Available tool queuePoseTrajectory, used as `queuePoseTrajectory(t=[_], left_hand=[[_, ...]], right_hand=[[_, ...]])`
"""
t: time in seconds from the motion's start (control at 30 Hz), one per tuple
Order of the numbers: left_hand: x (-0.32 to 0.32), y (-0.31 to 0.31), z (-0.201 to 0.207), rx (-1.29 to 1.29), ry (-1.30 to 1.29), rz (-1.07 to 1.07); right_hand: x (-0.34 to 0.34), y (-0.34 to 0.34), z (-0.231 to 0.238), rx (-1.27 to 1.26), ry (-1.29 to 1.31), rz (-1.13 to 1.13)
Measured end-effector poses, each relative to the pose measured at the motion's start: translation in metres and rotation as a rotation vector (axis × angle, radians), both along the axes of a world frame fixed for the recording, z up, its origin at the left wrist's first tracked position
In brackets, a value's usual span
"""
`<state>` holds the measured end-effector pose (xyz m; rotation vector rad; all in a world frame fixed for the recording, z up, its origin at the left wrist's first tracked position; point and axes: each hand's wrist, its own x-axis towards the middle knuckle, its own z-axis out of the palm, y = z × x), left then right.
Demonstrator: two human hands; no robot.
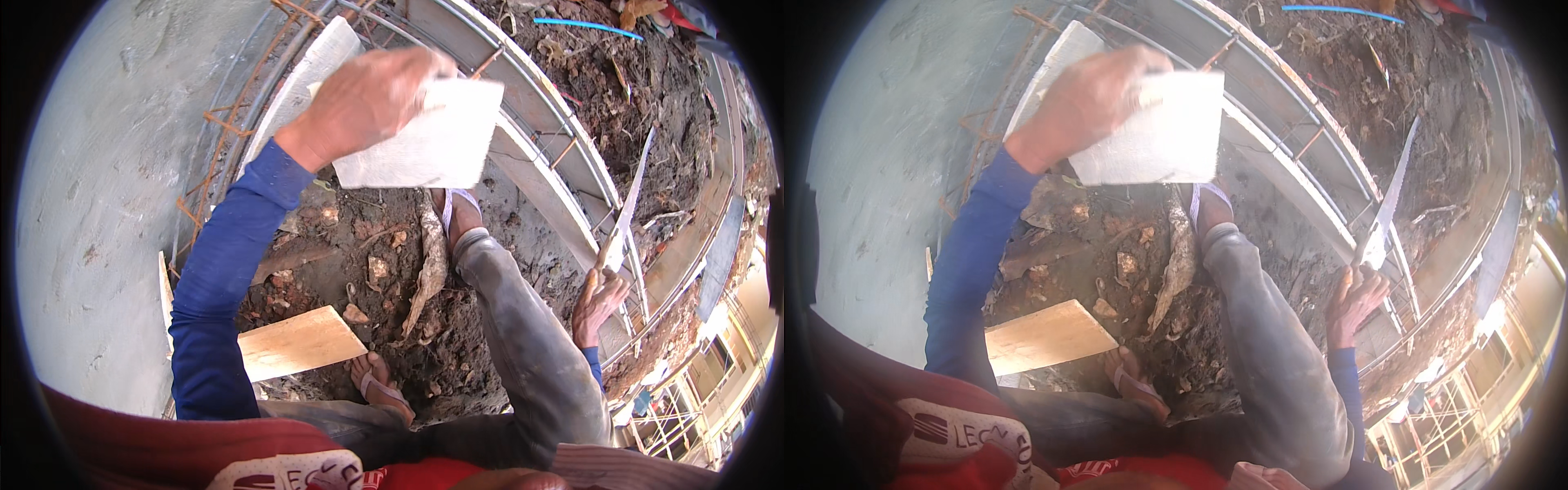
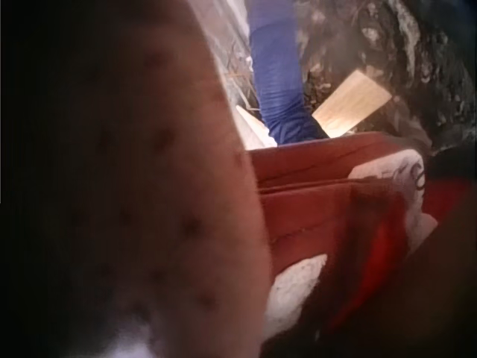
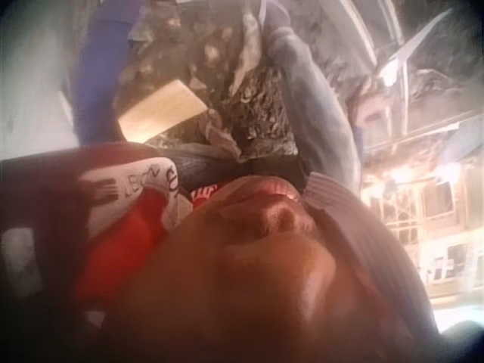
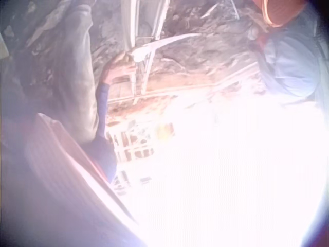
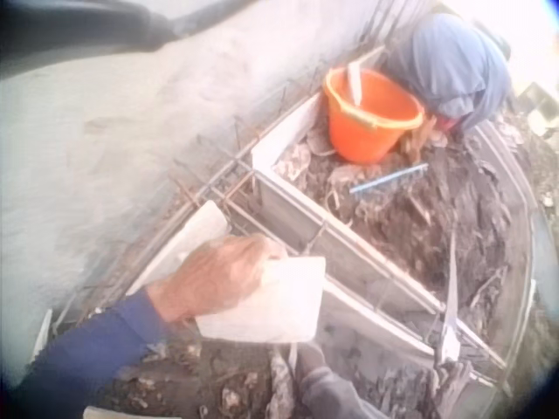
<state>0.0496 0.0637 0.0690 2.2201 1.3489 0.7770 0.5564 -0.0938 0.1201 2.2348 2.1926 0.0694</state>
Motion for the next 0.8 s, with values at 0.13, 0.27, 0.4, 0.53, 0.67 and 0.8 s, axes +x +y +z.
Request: queuePoseTrajectory(t=[0.13,0.27,0.4,0.53,0.67,0.8], left_hand=[[0.037,0.045,-0.003,-0.099,-0.097,0.211],[0.059,0.081,-0.024,0.124,0.181,0.499],[0.089,0.080,-0.014,0.084,0.260,0.627],[0.095,0.093,-0.023,0.091,0.204,0.611],[0.099,0.113,-0.033,0.015,0.250,0.624],[0.114,0.120,-0.014,-0.074,0.227,0.660]], right_hand=[[-0.010,-0.027,-0.004,0.029,-0.005,-0.063],[0.003,-0.027,-0.024,0.041,-0.076,-0.012],[0.023,-0.020,-0.027,0.029,-0.135,0.109],[0.041,-0.018,-0.008,-0.014,0.019,0.032],[0.024,-0.006,0.026,0.039,0.100,-0.048],[-0.006,0.007,0.097,0.068,0.348,-0.172]])
